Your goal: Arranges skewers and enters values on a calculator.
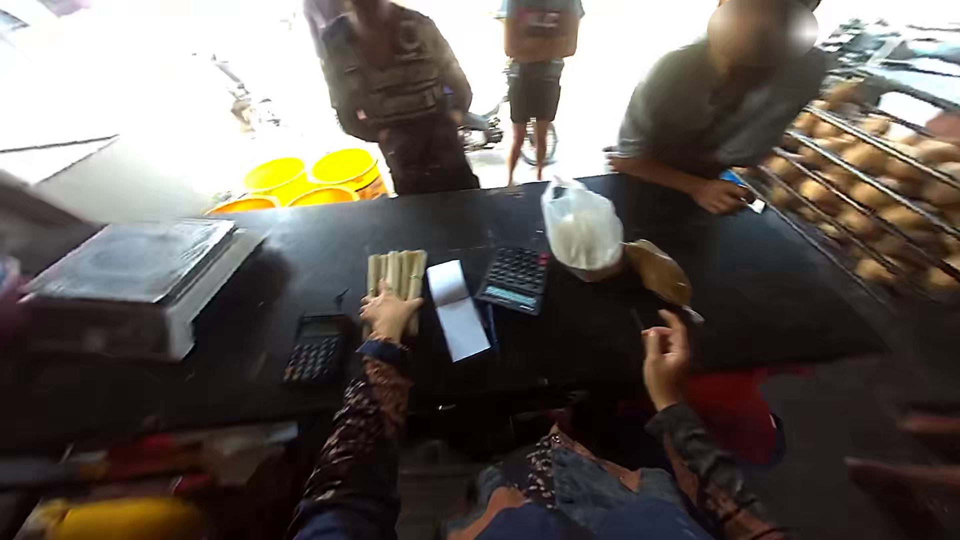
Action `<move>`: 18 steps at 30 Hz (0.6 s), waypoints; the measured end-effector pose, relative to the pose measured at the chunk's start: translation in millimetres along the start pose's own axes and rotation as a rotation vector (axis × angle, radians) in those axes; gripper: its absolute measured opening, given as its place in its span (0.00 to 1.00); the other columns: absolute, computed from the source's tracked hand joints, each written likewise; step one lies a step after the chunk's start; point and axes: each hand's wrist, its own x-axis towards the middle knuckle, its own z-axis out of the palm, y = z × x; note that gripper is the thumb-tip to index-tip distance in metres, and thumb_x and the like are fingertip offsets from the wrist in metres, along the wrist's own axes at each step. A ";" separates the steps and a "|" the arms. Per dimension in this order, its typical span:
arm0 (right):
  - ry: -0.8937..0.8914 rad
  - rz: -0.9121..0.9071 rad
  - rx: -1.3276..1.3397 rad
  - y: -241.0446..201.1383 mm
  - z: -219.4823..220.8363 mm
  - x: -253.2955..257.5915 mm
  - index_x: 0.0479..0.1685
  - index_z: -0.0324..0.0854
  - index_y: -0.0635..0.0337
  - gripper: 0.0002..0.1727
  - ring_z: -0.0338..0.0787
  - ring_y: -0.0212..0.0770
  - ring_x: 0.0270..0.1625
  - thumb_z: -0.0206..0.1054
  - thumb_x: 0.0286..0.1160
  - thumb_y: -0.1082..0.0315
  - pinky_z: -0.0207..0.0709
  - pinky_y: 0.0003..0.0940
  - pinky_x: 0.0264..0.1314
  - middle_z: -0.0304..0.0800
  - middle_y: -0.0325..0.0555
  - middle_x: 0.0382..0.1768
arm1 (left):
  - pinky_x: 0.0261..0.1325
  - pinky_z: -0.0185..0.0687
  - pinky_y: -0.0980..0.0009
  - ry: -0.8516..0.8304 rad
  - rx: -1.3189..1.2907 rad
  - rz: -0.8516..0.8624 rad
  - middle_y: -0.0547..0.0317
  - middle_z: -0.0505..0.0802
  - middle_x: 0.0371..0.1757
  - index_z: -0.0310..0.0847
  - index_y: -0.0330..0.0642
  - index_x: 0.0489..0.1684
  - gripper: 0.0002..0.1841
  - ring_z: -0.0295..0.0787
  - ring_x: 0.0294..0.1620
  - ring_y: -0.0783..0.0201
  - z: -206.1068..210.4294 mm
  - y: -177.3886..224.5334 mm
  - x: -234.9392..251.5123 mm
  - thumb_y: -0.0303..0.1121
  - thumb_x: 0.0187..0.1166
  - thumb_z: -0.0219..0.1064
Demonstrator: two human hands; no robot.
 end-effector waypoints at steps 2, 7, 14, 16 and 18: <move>-0.240 -0.253 -0.006 -29.0 46.7 -12.8 0.72 0.77 0.75 0.23 0.91 0.56 0.56 0.58 0.80 0.73 0.84 0.51 0.65 0.91 0.64 0.53 | 0.75 0.67 0.30 0.004 -0.013 -0.023 0.17 0.68 0.82 0.52 0.46 0.95 0.63 0.68 0.79 0.22 0.2 -4.9 -6.7 0.65 0.55 0.82; -0.594 -0.611 0.061 -104.4 144.1 -1.2 0.61 0.89 0.61 0.18 0.87 0.57 0.70 0.64 0.76 0.69 0.75 0.53 0.77 0.91 0.56 0.62 | 0.70 0.70 0.27 0.036 -0.041 -0.031 0.16 0.69 0.80 0.55 0.46 0.94 0.63 0.71 0.75 0.21 11.6 -15.6 -6.7 0.64 0.53 0.83; -1.056 -0.189 -0.408 -190.3 258.0 50.8 0.98 0.35 0.48 0.44 0.71 0.67 0.83 0.50 0.90 0.41 0.37 0.70 0.90 0.84 0.66 0.70 | 0.70 0.72 0.33 0.019 -0.007 -0.088 0.21 0.70 0.81 0.54 0.54 0.95 0.64 0.74 0.75 0.26 8.6 -13.9 8.7 0.67 0.51 0.82; -1.059 -0.013 -0.227 -194.7 269.0 49.1 0.98 0.30 0.51 0.46 0.75 0.65 0.81 0.51 0.91 0.42 0.43 0.67 0.91 0.83 0.67 0.71 | 0.72 0.71 0.34 0.016 0.007 -0.094 0.23 0.69 0.83 0.53 0.56 0.95 0.64 0.72 0.77 0.27 6.4 -16.4 13.1 0.68 0.50 0.81; -0.944 0.041 0.049 -189.6 273.8 44.7 0.98 0.34 0.54 0.44 0.87 0.61 0.65 0.53 0.91 0.48 0.67 0.61 0.79 0.88 0.67 0.60 | 0.71 0.72 0.35 0.012 0.013 -0.091 0.22 0.68 0.83 0.52 0.55 0.96 0.64 0.72 0.77 0.27 2.1 -15.7 15.4 0.68 0.50 0.80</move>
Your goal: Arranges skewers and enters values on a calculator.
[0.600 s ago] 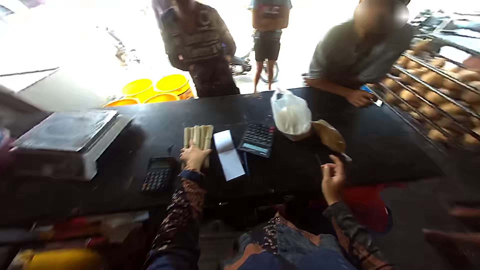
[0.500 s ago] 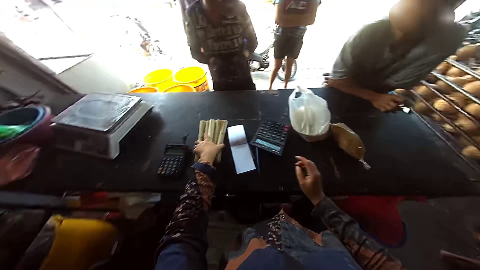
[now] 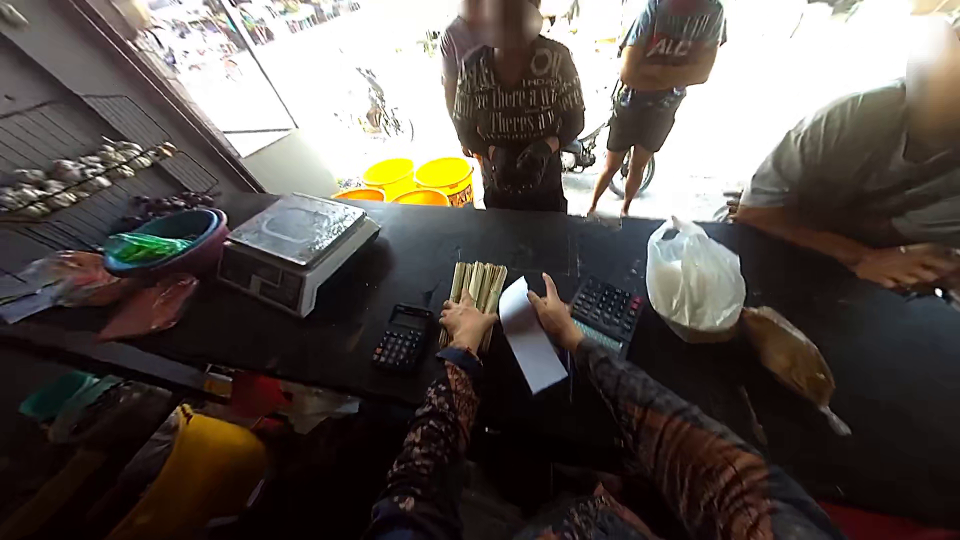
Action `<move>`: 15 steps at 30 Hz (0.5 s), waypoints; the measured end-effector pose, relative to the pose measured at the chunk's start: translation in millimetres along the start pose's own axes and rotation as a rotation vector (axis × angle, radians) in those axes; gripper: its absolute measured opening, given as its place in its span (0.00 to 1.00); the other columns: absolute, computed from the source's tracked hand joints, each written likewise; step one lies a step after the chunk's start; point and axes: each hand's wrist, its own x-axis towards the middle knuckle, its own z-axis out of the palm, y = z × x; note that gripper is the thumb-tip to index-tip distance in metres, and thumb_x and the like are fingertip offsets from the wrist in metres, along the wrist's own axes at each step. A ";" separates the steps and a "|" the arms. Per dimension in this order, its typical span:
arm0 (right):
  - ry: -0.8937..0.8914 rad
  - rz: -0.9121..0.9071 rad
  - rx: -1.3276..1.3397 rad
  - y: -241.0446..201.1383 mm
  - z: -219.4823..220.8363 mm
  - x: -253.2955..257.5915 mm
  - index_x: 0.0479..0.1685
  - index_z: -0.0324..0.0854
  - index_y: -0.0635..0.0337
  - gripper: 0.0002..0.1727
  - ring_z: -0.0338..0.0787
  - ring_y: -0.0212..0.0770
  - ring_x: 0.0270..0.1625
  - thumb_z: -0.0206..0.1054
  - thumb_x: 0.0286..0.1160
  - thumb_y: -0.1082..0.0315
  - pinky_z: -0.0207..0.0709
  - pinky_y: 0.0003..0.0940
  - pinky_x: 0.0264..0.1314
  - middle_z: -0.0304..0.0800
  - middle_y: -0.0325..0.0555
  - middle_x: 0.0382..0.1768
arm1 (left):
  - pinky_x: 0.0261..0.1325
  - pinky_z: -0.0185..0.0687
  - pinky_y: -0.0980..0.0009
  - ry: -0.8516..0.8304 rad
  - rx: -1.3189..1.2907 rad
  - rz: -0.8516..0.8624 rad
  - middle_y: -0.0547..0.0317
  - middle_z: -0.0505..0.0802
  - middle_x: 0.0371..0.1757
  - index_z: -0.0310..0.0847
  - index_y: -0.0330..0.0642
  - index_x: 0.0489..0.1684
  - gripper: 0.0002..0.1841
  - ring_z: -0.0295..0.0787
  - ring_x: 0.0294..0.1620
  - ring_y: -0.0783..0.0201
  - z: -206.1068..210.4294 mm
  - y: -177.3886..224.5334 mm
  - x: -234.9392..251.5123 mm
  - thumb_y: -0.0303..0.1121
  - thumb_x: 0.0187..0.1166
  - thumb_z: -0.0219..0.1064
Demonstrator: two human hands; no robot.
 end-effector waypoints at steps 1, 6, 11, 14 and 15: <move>0.013 -0.081 0.091 3.6 -0.1 -3.5 0.97 0.39 0.57 0.40 0.88 0.58 0.62 0.52 0.92 0.51 0.73 0.58 0.74 0.87 0.66 0.62 | 0.72 0.71 0.34 -0.008 -0.012 0.001 0.21 0.67 0.83 0.52 0.54 0.96 0.63 0.71 0.78 0.26 -2.2 2.0 0.2 0.67 0.52 0.81; -0.214 -0.475 -0.236 35.7 8.6 -62.7 0.81 0.75 0.61 0.28 0.90 0.53 0.65 0.48 0.92 0.55 0.67 0.54 0.84 0.94 0.56 0.57 | 0.73 0.71 0.35 -0.016 -0.014 -0.014 0.23 0.67 0.84 0.52 0.52 0.95 0.63 0.70 0.78 0.27 -2.1 3.3 0.0 0.67 0.52 0.81; -0.001 -0.793 -0.292 82.7 19.7 -108.5 0.71 0.84 0.59 0.25 0.87 0.50 0.74 0.56 0.87 0.53 0.60 0.59 0.89 0.92 0.49 0.64 | 0.72 0.72 0.38 -0.012 -0.007 -0.015 0.24 0.67 0.85 0.52 0.54 0.96 0.63 0.72 0.78 0.28 -3.8 4.4 -3.6 0.68 0.52 0.81; 0.282 -0.837 -0.336 106.3 11.9 -122.7 0.65 0.88 0.57 0.24 0.87 0.51 0.73 0.57 0.84 0.53 0.65 0.62 0.85 0.93 0.46 0.63 | 0.72 0.73 0.38 -0.009 0.005 -0.013 0.23 0.67 0.84 0.51 0.54 0.96 0.63 0.72 0.78 0.28 -2.8 3.9 -4.2 0.68 0.53 0.80; 0.360 -0.812 -0.364 113.8 5.0 -126.0 0.64 0.88 0.59 0.23 0.86 0.54 0.73 0.58 0.83 0.55 0.66 0.63 0.84 0.93 0.48 0.62 | 0.72 0.73 0.38 -0.008 0.010 -0.014 0.24 0.67 0.84 0.50 0.55 0.96 0.64 0.72 0.78 0.29 -2.4 3.9 -4.4 0.68 0.53 0.80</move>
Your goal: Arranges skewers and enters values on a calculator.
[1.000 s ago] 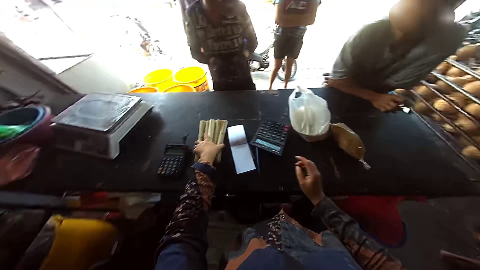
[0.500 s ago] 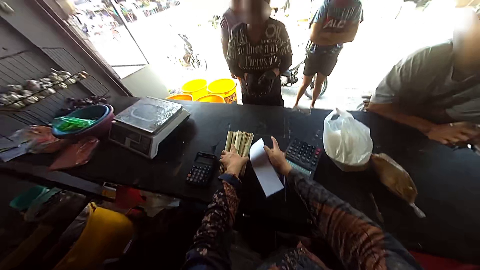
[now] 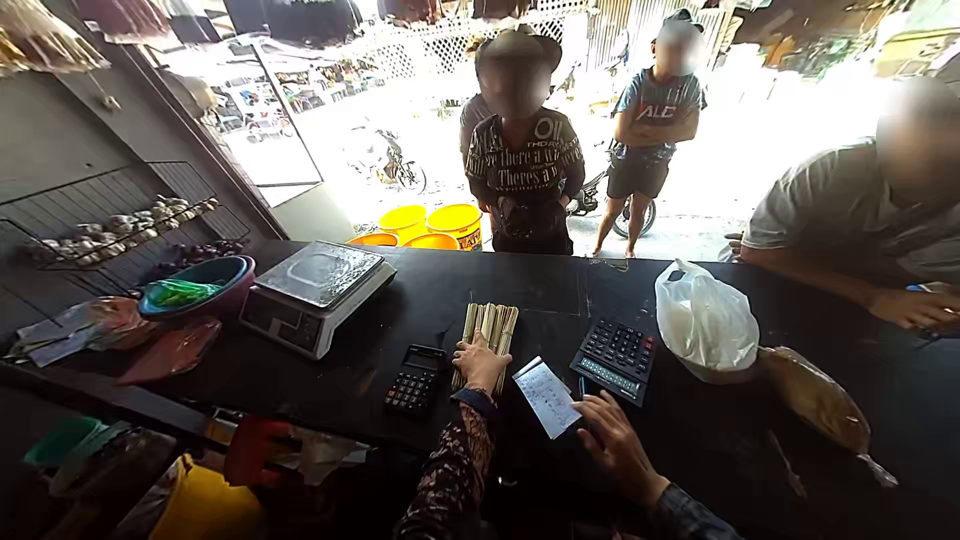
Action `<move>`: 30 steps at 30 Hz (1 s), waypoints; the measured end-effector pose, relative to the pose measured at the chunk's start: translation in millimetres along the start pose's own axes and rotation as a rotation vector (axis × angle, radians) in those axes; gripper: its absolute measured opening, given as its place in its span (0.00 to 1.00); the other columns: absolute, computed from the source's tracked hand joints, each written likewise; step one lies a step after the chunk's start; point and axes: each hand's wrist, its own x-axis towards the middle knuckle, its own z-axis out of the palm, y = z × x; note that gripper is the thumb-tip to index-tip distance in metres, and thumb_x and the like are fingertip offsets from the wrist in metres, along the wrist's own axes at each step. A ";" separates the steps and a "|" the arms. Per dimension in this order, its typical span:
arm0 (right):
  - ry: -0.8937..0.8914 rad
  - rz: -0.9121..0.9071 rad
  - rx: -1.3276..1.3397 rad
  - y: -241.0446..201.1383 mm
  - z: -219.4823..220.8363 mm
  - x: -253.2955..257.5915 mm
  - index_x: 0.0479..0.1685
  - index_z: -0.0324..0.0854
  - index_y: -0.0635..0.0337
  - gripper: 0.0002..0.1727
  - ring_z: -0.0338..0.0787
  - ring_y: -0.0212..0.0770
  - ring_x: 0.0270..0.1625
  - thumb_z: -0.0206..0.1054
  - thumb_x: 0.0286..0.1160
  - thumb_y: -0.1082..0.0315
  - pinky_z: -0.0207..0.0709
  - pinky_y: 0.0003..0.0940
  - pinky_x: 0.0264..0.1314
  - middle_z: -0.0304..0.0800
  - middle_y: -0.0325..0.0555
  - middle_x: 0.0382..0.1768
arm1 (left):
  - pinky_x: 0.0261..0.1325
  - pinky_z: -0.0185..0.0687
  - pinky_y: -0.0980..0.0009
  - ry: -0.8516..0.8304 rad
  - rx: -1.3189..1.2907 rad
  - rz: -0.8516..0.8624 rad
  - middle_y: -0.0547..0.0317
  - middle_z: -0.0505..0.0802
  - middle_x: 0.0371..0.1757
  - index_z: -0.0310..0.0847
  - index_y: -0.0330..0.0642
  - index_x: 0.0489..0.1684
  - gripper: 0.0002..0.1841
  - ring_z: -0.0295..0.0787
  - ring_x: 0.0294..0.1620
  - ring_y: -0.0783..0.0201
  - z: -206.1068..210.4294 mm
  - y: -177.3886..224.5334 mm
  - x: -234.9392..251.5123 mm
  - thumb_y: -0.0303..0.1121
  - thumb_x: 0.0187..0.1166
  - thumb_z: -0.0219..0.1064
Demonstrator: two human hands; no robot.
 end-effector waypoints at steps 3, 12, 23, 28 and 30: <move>0.097 0.119 -0.196 25.6 -19.4 -19.6 0.67 0.85 0.64 0.26 0.83 0.62 0.75 0.56 0.80 0.57 0.63 0.67 0.83 0.90 0.56 0.66 | 0.72 0.73 0.39 0.006 0.010 0.001 0.25 0.68 0.84 0.51 0.55 0.96 0.64 0.72 0.78 0.29 1.7 -0.1 0.1 0.69 0.51 0.81; 0.131 0.318 -0.350 46.6 -15.3 -25.9 0.77 0.76 0.68 0.34 0.74 0.74 0.80 0.55 0.78 0.52 0.55 0.75 0.83 0.80 0.69 0.74 | 0.72 0.74 0.41 0.004 0.009 -0.022 0.25 0.68 0.84 0.50 0.53 0.96 0.63 0.73 0.78 0.30 0.4 0.6 -9.0 0.68 0.54 0.80; 0.027 0.327 -0.312 45.8 -20.6 -23.5 0.77 0.77 0.65 0.32 0.72 0.74 0.82 0.62 0.75 0.55 0.55 0.75 0.82 0.78 0.68 0.76 | 0.71 0.75 0.41 0.018 0.025 -0.061 0.26 0.69 0.84 0.51 0.55 0.96 0.63 0.74 0.77 0.31 8.1 -6.2 -36.7 0.70 0.54 0.78; -0.015 0.359 -0.275 45.7 -23.9 -24.1 0.79 0.76 0.64 0.32 0.71 0.73 0.83 0.63 0.75 0.56 0.54 0.75 0.83 0.75 0.69 0.78 | 0.70 0.76 0.40 0.023 0.017 -0.085 0.26 0.69 0.84 0.51 0.57 0.96 0.62 0.75 0.76 0.30 11.2 -8.6 -51.0 0.70 0.54 0.78; -0.033 0.371 -0.268 45.5 -24.5 -23.8 0.80 0.75 0.63 0.33 0.69 0.73 0.84 0.64 0.75 0.57 0.53 0.75 0.84 0.74 0.68 0.79 | 0.70 0.76 0.41 0.029 0.014 -0.093 0.27 0.70 0.83 0.52 0.58 0.96 0.62 0.76 0.75 0.31 11.4 -11.0 -56.3 0.70 0.54 0.78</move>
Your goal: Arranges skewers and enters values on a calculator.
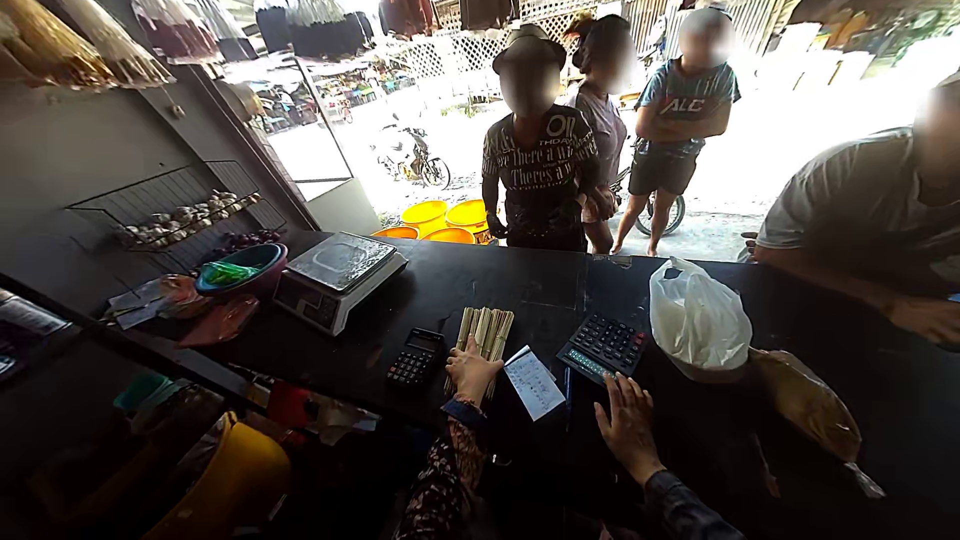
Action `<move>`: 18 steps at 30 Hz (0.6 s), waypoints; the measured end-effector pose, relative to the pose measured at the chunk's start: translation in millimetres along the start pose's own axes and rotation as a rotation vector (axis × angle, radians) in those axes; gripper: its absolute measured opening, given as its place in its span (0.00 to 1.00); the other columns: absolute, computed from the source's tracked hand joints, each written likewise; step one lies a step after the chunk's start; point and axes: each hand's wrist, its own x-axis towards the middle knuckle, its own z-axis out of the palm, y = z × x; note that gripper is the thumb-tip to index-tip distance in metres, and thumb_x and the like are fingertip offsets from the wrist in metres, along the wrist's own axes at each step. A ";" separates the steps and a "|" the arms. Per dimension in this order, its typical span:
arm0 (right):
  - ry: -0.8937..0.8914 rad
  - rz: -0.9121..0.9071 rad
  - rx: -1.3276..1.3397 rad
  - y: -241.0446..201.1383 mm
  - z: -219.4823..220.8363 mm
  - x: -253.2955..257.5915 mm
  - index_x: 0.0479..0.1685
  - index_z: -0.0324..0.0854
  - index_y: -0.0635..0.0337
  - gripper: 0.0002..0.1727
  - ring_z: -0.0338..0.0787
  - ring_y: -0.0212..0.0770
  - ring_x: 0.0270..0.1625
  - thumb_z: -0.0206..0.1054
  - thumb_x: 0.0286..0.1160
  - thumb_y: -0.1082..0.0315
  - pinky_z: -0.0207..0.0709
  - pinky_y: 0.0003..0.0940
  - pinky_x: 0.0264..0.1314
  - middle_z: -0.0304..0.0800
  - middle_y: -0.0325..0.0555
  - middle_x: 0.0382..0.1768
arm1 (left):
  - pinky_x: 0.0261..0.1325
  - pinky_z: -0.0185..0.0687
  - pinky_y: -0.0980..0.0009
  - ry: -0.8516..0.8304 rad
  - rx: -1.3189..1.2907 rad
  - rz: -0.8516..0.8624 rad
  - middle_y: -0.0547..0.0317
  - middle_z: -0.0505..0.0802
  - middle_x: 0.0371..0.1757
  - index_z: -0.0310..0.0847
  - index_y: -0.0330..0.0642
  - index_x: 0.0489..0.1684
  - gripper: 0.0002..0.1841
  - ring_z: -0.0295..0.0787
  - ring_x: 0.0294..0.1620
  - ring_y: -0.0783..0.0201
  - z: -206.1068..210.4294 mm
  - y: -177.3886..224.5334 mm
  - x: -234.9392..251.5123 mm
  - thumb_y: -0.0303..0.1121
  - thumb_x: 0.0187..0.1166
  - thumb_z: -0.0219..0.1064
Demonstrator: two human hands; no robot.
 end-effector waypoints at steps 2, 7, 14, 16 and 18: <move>-0.015 0.010 0.006 0.7 -0.3 -0.2 0.80 0.75 0.63 0.33 0.69 0.73 0.84 0.65 0.75 0.58 0.52 0.75 0.84 0.73 0.68 0.80 | 0.71 0.75 0.41 0.012 -0.013 -0.004 0.27 0.70 0.83 0.53 0.59 0.95 0.61 0.76 0.75 0.32 1.6 -1.8 -2.1 0.70 0.54 0.79; -0.040 0.024 0.006 1.4 -1.9 -2.0 0.82 0.74 0.60 0.34 0.67 0.71 0.86 0.67 0.74 0.60 0.49 0.75 0.85 0.72 0.67 0.82 | 0.71 0.76 0.41 0.010 0.009 -0.013 0.27 0.70 0.83 0.51 0.61 0.96 0.61 0.76 0.76 0.32 3.1 0.0 0.5 0.69 0.56 0.79; -0.016 0.030 0.059 2.2 -4.6 -4.9 0.80 0.76 0.60 0.32 0.67 0.72 0.85 0.69 0.72 0.64 0.49 0.75 0.85 0.73 0.67 0.81 | 0.71 0.76 0.40 0.035 -0.010 -0.005 0.27 0.71 0.83 0.53 0.60 0.95 0.61 0.77 0.74 0.31 6.8 -2.5 -0.6 0.70 0.54 0.79; 0.011 0.030 0.076 2.4 -4.3 -5.2 0.78 0.77 0.61 0.31 0.68 0.73 0.84 0.69 0.71 0.66 0.49 0.76 0.85 0.74 0.67 0.80 | 0.72 0.76 0.40 0.033 -0.006 -0.007 0.28 0.71 0.83 0.52 0.62 0.96 0.61 0.78 0.74 0.32 4.6 -3.0 -0.7 0.70 0.55 0.79; 0.013 0.035 0.076 2.2 -4.2 -5.8 0.78 0.78 0.61 0.31 0.68 0.73 0.84 0.69 0.70 0.67 0.49 0.75 0.85 0.74 0.67 0.79 | 0.72 0.75 0.40 0.013 -0.010 -0.003 0.28 0.71 0.83 0.51 0.61 0.96 0.61 0.78 0.74 0.32 2.1 -5.5 -2.1 0.70 0.55 0.79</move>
